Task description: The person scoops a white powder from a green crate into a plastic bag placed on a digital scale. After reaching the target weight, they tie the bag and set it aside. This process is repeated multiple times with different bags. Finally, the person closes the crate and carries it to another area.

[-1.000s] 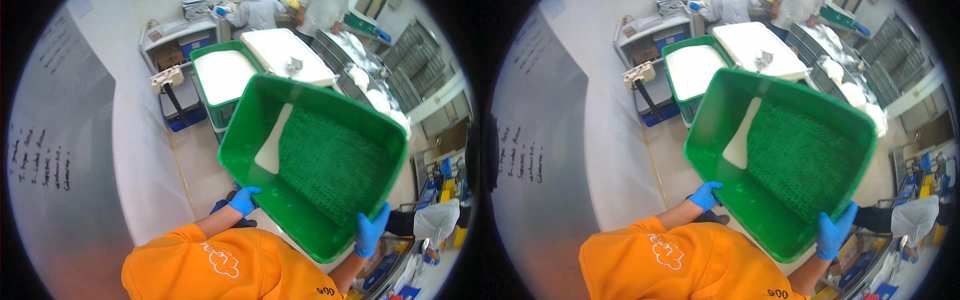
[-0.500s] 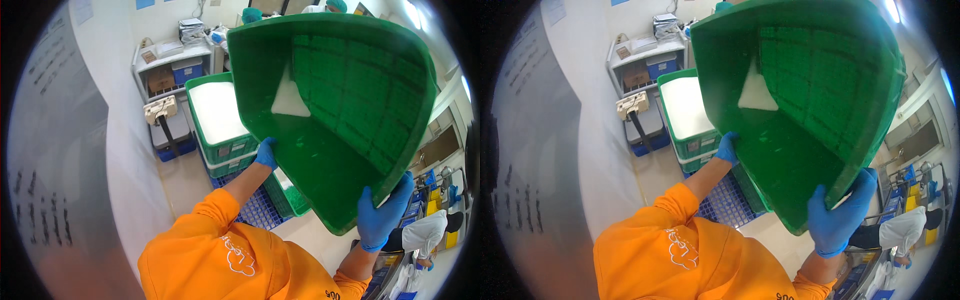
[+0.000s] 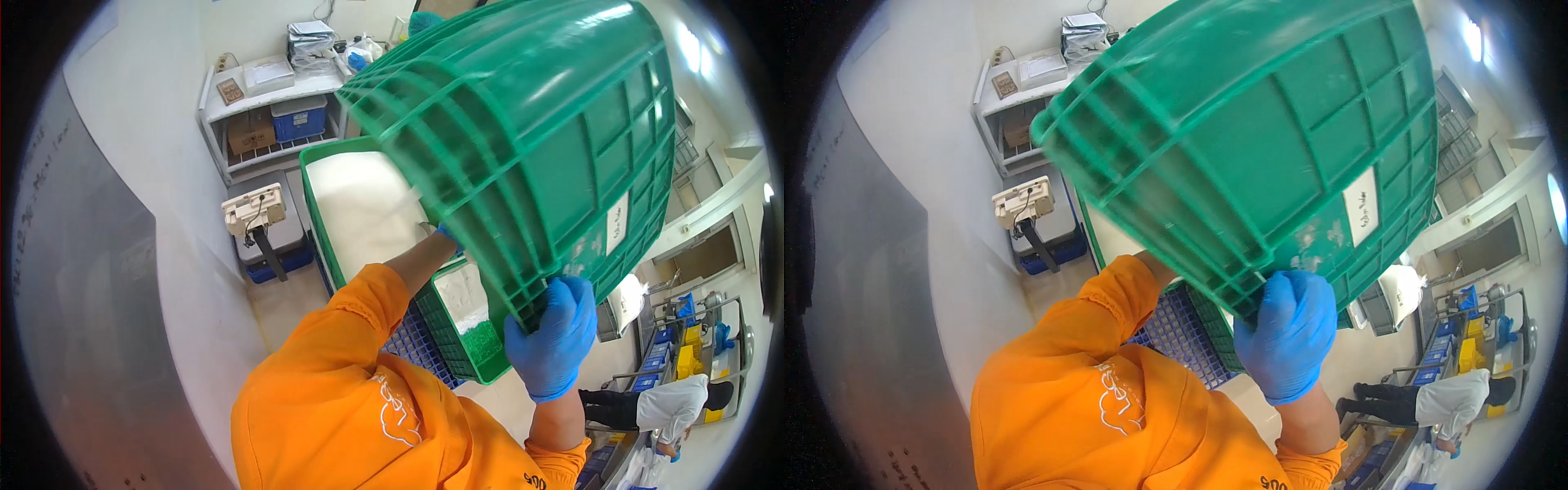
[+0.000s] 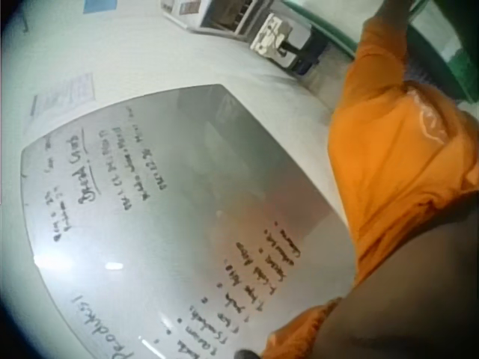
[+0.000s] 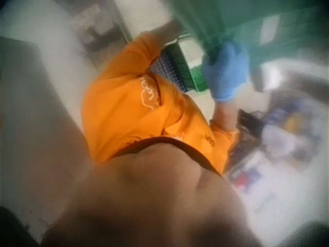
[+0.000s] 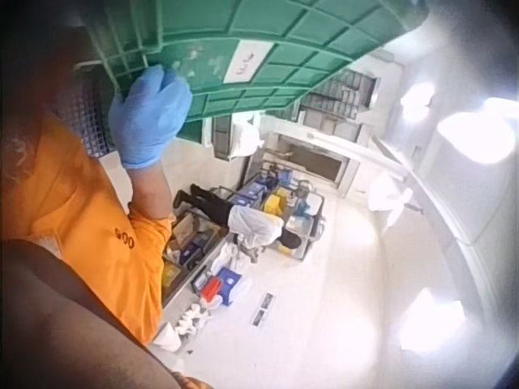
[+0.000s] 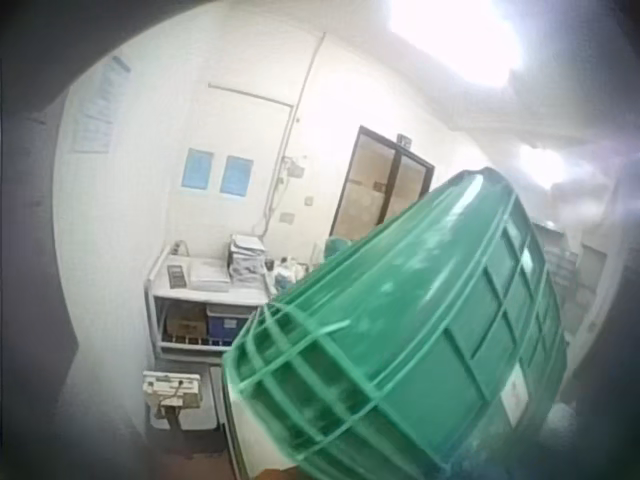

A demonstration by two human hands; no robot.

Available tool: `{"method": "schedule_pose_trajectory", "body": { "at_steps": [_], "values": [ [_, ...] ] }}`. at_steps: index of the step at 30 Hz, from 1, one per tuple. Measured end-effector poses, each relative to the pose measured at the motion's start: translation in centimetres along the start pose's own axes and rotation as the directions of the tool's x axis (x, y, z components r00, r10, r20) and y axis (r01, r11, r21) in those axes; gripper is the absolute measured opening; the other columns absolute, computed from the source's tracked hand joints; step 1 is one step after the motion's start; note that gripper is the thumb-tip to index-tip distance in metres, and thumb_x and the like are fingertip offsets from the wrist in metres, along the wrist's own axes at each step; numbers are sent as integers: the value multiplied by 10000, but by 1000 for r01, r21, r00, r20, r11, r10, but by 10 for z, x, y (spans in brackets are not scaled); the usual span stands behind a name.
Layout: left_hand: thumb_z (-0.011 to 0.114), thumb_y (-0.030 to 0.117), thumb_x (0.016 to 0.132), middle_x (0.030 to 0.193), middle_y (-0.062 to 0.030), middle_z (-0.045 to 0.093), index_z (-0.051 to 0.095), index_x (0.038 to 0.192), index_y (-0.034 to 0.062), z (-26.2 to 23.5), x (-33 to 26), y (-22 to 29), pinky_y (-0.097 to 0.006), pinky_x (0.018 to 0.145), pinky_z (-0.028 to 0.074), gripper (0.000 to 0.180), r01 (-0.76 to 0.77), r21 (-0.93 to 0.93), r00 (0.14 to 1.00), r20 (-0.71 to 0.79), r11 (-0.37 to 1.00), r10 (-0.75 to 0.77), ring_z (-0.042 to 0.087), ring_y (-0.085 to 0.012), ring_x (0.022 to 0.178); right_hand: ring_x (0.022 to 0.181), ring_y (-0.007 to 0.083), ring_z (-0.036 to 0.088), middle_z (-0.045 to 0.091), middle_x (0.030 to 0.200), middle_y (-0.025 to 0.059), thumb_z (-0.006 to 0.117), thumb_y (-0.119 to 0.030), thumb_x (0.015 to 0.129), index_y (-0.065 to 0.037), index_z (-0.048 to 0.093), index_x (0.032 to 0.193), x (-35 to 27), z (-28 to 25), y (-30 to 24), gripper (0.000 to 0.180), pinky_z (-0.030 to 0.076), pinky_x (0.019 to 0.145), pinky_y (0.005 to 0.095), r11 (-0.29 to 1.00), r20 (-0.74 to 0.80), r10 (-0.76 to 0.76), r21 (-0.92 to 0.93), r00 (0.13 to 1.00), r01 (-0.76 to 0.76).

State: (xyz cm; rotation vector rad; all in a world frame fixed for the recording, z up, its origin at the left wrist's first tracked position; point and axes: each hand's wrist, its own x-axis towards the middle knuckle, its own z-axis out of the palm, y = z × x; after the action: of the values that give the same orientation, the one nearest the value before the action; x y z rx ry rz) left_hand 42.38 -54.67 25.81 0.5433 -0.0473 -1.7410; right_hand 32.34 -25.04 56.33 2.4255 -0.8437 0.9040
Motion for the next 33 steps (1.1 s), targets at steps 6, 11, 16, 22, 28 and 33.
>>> {"method": "schedule_pose_trajectory", "body": {
  "at_steps": [6, 11, 16, 22, 28, 33],
  "values": [
    [484, 276, 989, 1186, -160, 630, 568, 1224, 33, 11, 15, 29, -475, 949, 503, 349, -38, 86, 999, -28, 996, 40, 614, -319, 1063, 757, 325, 518, 519, 884, 125, 710, -6, 519, -51, 524, 1019, 24, 9, -13, 535, 415, 641, 418, 999, 41, -41, 24, 998, 40],
    [484, 283, 988, 1191, -162, 627, 570, 1222, 33, 18, 15, 53, -472, 951, 499, 353, -75, 168, 997, -20, 983, 80, 611, -320, 1067, 752, 319, 509, 509, 861, 121, 672, 0, 514, -56, 541, 944, 33, 4, -28, 453, 410, 644, 416, 998, 23, -60, -8, 998, 60],
    [483, 291, 987, 1196, -164, 624, 571, 1219, 33, 27, 3, 65, -468, 954, 496, 358, -106, 238, 994, 1, 965, 109, 607, -321, 1071, 748, 316, 500, 497, 849, 123, 677, -6, 523, -56, 533, 935, 35, -8, -36, 439, 405, 638, 413, 997, -59, -61, -51, 996, 58],
    [482, 300, 985, 1201, -167, 621, 573, 1216, 32, 36, -10, 76, -463, 956, 492, 365, -142, 314, 990, 27, 939, 141, 603, -322, 1076, 732, 314, 499, 487, 846, 125, 740, -46, 533, -62, 527, 946, 11, -19, -46, 465, 406, 619, 410, 999, -166, 3, -48, 986, -11],
    [481, 309, 983, 1207, -169, 617, 575, 1212, 32, 45, -22, 72, -458, 959, 488, 371, -147, 330, 989, 71, 933, 131, 599, -323, 1081, 734, 336, 512, 481, 843, 140, 766, -64, 567, -53, 513, 944, -17, -20, -36, 455, 416, 617, 425, 987, -241, 149, -19, 959, -158],
    [481, 316, 982, 1211, -171, 615, 576, 1210, 32, 39, -40, 50, -454, 962, 484, 376, -99, 218, 988, 139, 971, 70, 596, -324, 1085, 761, 363, 527, 493, 874, 158, 737, -37, 613, -39, 500, 944, -42, -42, -15, 407, 443, 647, 422, 923, -277, 383, 70, 882, -379]
  ]
}}
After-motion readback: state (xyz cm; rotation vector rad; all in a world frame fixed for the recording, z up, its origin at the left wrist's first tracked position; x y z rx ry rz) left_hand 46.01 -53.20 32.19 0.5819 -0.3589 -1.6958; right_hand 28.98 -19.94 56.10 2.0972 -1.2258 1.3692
